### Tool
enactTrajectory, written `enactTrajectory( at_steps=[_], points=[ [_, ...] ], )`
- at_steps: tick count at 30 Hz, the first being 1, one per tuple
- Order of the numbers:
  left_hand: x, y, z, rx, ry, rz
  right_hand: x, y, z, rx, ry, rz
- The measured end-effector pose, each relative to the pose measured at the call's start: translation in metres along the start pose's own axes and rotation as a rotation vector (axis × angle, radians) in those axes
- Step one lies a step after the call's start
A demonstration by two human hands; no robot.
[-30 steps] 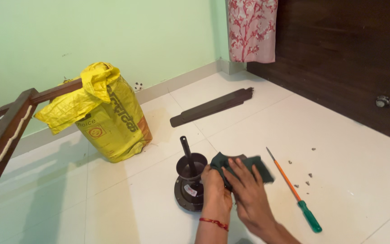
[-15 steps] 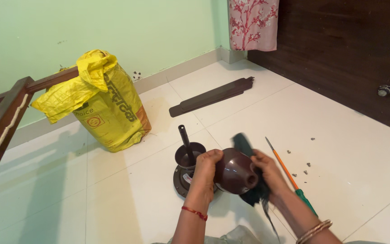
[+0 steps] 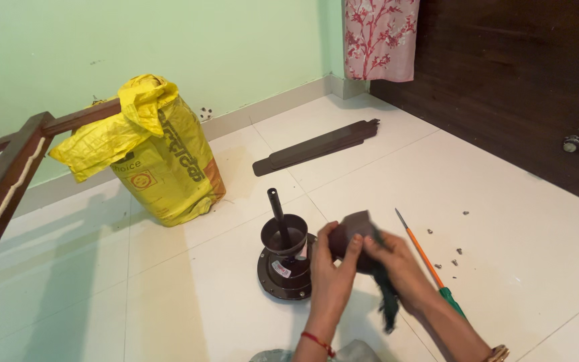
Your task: The person assembles parts of an electric fan on the floor. They use a screwdriver to tighten a screw on the fan base, wipe the fan components with a cloth, and attach the fan head to the base.
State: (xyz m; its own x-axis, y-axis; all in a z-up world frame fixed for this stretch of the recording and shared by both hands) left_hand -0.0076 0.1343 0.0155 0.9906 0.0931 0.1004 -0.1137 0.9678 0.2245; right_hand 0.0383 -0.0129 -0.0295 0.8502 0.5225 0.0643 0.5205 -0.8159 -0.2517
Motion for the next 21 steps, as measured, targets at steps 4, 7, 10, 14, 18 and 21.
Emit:
enactTrajectory(
  at_steps=[4,7,10,14,18,21],
  points=[
    [0.01,0.009,-0.008,-0.262,0.065,-0.141,-0.014,-0.035,-0.004,-0.17,-0.243,-0.131],
    [0.012,0.02,-0.025,-0.433,0.321,-0.231,-0.02,-0.052,-0.027,-0.639,-0.311,-0.282],
    [0.013,0.028,-0.023,-0.441,0.317,-0.302,-0.02,-0.067,-0.04,-1.285,-0.22,-0.338],
    [0.011,0.024,-0.032,-0.519,0.358,-0.255,-0.019,-0.05,-0.067,-1.19,0.088,0.039],
    [0.004,0.023,-0.053,-0.595,0.462,-0.11,-0.025,0.005,-0.079,-0.337,0.183,0.39],
    [-0.009,0.006,-0.065,-0.691,0.495,-0.15,-0.032,0.021,-0.071,0.241,0.24,0.506]
  ],
)
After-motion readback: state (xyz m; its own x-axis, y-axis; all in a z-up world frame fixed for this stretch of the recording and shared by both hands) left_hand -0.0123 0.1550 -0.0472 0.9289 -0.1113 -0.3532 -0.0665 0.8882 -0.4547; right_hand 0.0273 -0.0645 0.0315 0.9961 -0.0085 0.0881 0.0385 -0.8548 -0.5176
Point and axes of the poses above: each hand's wrist, its own x-axis towards the middle knuckle, its own y-axis out of the back of the hand, z = x × y, the point moved 7 cm from there along x, towards the middle knuckle, and after that the axes turned 15 degrees about -z, right-handed, at the moved point
